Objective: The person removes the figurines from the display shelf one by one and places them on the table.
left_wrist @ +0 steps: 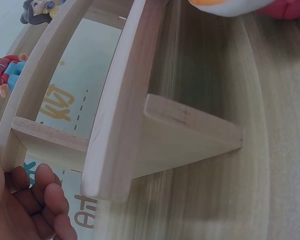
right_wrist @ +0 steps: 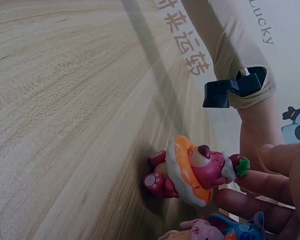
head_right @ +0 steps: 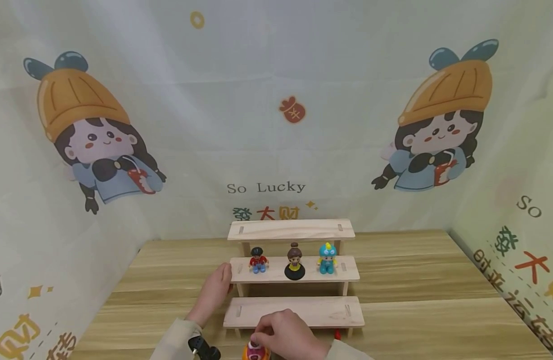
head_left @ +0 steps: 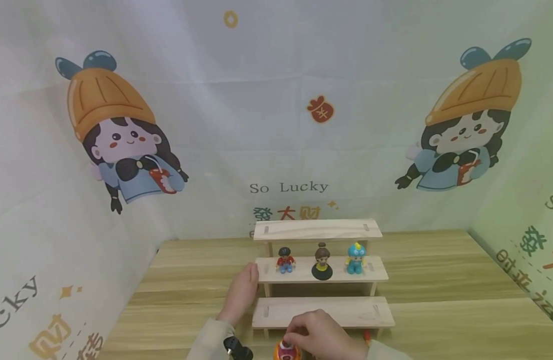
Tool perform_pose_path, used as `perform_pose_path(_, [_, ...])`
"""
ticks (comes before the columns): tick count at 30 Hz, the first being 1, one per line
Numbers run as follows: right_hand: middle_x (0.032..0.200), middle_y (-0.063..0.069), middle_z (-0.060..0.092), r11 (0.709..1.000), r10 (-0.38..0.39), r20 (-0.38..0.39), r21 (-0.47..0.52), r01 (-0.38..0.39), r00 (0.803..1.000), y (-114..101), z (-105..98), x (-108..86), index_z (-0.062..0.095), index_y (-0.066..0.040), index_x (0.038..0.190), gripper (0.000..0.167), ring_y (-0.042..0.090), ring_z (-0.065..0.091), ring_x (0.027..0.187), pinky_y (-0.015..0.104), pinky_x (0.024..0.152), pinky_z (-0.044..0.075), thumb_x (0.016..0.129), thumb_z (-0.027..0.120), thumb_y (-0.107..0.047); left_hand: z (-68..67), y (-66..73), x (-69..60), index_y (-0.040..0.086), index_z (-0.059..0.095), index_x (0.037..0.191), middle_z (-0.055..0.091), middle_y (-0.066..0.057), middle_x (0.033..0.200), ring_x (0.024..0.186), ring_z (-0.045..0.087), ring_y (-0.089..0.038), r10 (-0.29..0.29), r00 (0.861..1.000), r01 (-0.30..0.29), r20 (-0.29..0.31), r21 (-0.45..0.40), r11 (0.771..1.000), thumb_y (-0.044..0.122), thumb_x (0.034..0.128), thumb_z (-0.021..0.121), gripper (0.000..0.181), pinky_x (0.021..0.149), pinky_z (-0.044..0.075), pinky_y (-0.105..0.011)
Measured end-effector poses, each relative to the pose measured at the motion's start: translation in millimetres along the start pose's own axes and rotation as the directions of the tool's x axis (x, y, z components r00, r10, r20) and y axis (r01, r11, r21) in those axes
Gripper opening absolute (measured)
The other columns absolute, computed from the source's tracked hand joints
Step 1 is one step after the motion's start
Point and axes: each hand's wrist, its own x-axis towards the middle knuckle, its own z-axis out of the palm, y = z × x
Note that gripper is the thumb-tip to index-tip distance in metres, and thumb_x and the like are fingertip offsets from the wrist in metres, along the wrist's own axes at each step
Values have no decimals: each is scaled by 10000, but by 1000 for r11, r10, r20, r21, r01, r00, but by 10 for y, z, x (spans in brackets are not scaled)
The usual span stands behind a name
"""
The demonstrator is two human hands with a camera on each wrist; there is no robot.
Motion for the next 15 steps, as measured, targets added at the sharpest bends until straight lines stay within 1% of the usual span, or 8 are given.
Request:
perform_pose_path(6, [647, -143, 606, 1000, -24, -7, -8, 24, 1000, 15, -3, -5, 710, -142, 763, 160, -50, 457, 575, 167, 555, 403, 889, 669, -231, 6, 7, -5, 78, 484, 892, 458, -14, 642, 559, 419, -148, 9, 1000, -9, -1, 6, 1000, 278, 1052, 245, 351, 515, 350, -282])
perform_pose_path(9, [622, -147, 581, 1000, -24, -3, -13, 23, 1000, 15, 2, -5, 704, -138, 745, 176, -50, 440, 559, 164, 536, 389, 891, 666, -228, 7, 10, -6, 78, 482, 886, 462, -14, 644, 564, 423, -147, 9, 1000, -9, -5, 0, 1000, 272, 1050, 248, 346, 519, 353, -282])
perform_pose_path(15, [634, -135, 595, 1000, -18, -4, -6, 18, 1000, 17, 9, -6, 701, -130, 756, 176, -46, 447, 564, 168, 536, 389, 893, 661, -233, 5, 8, -4, 79, 481, 881, 462, -15, 641, 561, 424, -153, 4, 1000, -4, -2, 0, 1000, 260, 1050, 250, 339, 521, 356, -281])
